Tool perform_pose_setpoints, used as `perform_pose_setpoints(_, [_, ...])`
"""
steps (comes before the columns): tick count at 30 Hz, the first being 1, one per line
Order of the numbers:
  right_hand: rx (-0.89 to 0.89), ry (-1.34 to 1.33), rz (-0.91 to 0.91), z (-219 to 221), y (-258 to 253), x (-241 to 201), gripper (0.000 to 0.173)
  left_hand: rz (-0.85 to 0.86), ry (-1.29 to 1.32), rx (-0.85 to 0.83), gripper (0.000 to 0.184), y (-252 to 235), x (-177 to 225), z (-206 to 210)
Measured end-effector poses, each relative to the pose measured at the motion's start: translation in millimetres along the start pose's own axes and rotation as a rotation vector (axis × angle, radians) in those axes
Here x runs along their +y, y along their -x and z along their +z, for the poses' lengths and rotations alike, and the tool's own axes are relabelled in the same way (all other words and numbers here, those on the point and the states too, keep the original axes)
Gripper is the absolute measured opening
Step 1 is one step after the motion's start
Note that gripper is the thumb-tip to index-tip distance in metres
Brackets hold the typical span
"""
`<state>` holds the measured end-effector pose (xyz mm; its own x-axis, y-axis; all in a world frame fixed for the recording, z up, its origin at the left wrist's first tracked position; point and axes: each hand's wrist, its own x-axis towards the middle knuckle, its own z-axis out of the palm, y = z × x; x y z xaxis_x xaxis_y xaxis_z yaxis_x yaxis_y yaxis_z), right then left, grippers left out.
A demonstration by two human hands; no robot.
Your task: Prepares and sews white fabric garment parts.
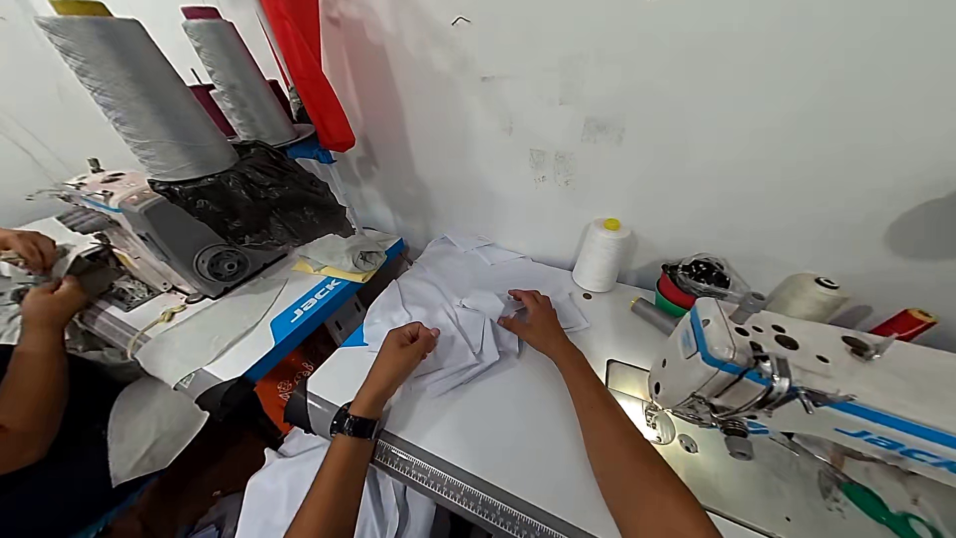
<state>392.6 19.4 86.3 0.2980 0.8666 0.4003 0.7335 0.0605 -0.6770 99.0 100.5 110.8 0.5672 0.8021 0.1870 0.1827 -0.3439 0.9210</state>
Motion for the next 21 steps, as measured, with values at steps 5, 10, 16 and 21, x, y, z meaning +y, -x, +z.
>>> perform_pose_setpoints(5, [0.028, 0.076, -0.04, -7, 1, -4, 0.021, 0.123, -0.715, -0.033, 0.032, 13, 10, 39])
perform_pose_setpoints(10, [0.137, 0.047, -0.04, -23, 11, -31, 0.025, 0.061, -0.323, 0.051, 0.026, 12, 22, 15])
perform_pose_setpoints(16, [0.243, 0.133, -0.056, -34, 25, -52, 0.027, -0.007, 0.416, 0.08, 0.025, 33, 53, 5])
perform_pose_setpoints(21, [0.055, 0.198, -0.14, -14, 38, -51, 0.045, 0.034, 0.423, 0.022, 0.026, 41, 73, 11])
